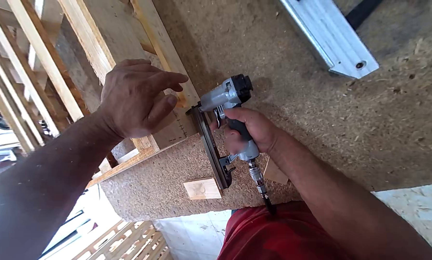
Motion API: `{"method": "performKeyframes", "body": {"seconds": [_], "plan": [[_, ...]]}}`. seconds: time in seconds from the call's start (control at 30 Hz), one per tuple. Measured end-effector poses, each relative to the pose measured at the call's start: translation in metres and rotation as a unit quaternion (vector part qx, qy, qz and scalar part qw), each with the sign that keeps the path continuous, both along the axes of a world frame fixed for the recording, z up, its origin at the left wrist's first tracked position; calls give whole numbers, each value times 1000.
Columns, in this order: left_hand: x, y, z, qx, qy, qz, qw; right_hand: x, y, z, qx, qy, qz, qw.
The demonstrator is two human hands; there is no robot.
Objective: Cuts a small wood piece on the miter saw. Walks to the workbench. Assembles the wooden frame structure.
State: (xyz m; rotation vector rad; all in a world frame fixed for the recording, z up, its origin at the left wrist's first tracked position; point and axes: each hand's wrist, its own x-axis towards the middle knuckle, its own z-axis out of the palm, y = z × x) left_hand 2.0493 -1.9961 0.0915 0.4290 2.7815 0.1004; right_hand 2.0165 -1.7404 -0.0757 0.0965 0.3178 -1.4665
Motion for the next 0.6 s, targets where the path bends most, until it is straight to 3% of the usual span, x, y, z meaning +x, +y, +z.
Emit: {"method": "performKeyframes", "body": {"seconds": [0.17,0.6], "plan": [[2,0,0,14,5,2,1000,0,-4,19,-31,14,-5,999],[2,0,0,14,13,-4,1000,-5,-6,26,-36,29,1,999]]}}
